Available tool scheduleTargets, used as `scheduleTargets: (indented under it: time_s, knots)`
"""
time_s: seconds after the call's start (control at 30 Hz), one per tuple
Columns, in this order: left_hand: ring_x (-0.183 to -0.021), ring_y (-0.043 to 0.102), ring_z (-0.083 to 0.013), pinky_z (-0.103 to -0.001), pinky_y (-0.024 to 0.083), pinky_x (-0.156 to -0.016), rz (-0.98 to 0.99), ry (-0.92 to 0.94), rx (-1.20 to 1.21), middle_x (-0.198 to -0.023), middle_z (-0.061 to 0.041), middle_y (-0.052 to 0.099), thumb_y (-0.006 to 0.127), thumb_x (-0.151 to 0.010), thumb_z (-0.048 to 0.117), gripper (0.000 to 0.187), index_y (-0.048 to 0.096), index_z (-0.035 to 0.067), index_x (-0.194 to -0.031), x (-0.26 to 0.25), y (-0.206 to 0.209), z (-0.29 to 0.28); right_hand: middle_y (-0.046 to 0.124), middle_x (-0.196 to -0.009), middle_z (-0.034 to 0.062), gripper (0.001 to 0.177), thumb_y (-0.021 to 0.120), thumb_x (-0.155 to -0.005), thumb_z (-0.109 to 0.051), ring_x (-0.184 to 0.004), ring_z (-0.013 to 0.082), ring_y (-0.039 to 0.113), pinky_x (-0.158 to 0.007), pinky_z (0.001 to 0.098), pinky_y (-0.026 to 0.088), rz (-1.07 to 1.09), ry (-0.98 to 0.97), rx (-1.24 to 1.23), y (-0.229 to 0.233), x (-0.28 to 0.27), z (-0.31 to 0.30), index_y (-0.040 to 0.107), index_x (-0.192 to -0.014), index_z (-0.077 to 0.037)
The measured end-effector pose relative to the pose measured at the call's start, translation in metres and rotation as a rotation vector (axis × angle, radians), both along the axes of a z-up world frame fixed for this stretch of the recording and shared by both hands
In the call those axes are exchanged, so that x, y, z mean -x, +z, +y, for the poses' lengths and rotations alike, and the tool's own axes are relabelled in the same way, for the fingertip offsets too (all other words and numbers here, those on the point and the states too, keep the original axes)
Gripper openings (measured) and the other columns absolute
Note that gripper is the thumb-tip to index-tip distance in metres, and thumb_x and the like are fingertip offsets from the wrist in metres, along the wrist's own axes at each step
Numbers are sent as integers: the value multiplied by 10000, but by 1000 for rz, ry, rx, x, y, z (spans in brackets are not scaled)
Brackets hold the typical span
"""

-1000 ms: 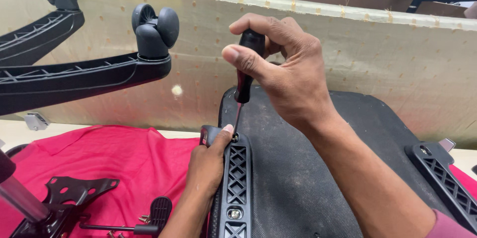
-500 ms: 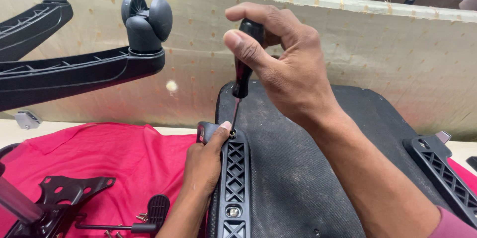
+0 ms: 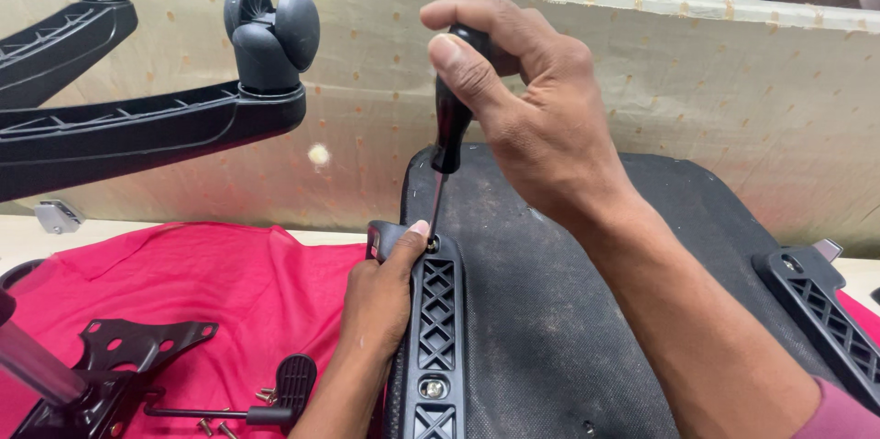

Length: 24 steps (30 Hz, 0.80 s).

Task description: The person uses a screwdriver to tighten screws into the underside of an office chair seat, securing two black plastic mounting brackets. The person works methodically on each screw hole along the brackets while the chair remains upside down on a red cloth.

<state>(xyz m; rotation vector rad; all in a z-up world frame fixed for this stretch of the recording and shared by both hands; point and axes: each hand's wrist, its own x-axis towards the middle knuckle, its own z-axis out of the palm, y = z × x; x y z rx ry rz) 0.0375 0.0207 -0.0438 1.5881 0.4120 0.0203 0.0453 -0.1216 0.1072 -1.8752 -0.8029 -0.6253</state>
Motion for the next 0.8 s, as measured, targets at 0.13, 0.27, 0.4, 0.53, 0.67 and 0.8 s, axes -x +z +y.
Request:
scheduleTargets:
  time_s: [0.13,0.27,0.4,0.53,0.67,0.8]
  knots:
    - [-749,763,-246,-344,554,-724,-2,1,13,-828,-184,795,669,-796,564,687,782,-103,-914,-1,-1,0,682,-1198,-56,334,565,-1083,-210,-1133,50,709,-951,255,609,12,244,-67,4,-1,-4,600,-1395,-97]
    - [-744,764,-237,-337,557,-716,3,6,4,-827,-179,795,673,-805,561,688,774,-109,-923,0,0,0,683,-1107,33,342,662,-1031,-194,-1039,99,684,-947,265,617,-213,85,41,-2,-2,-5,632,-1343,-58]
    - [-707,744,-236,-341,554,-674,18,-4,70,-814,-161,781,673,-809,535,651,771,-98,-929,2,3,-1,677,-1050,68,309,741,-1041,-202,-933,133,658,-875,278,622,-314,-73,102,-6,-4,-5,699,-1327,-94]
    - [-696,741,-218,-327,550,-663,6,-4,82,-802,-149,781,675,-819,522,633,777,-94,-919,4,5,-2,679,-1077,-44,291,646,-1013,-266,-890,48,647,-846,222,608,11,120,-116,-4,-5,-10,661,-1293,-186]
    - [-701,749,-212,-319,551,-669,16,-9,79,-798,-143,784,667,-814,528,631,784,-83,-918,5,6,-2,700,-1157,-2,298,688,-1068,-274,-1041,76,701,-930,240,622,-186,119,-3,0,-6,-13,643,-1332,-143]
    - [-704,759,-214,-319,556,-673,14,-4,46,-791,-148,786,672,-821,536,646,776,-95,-910,4,5,-2,630,-1007,110,317,761,-978,-261,-869,153,628,-769,270,607,-287,-131,118,-5,-4,-9,721,-1248,-99]
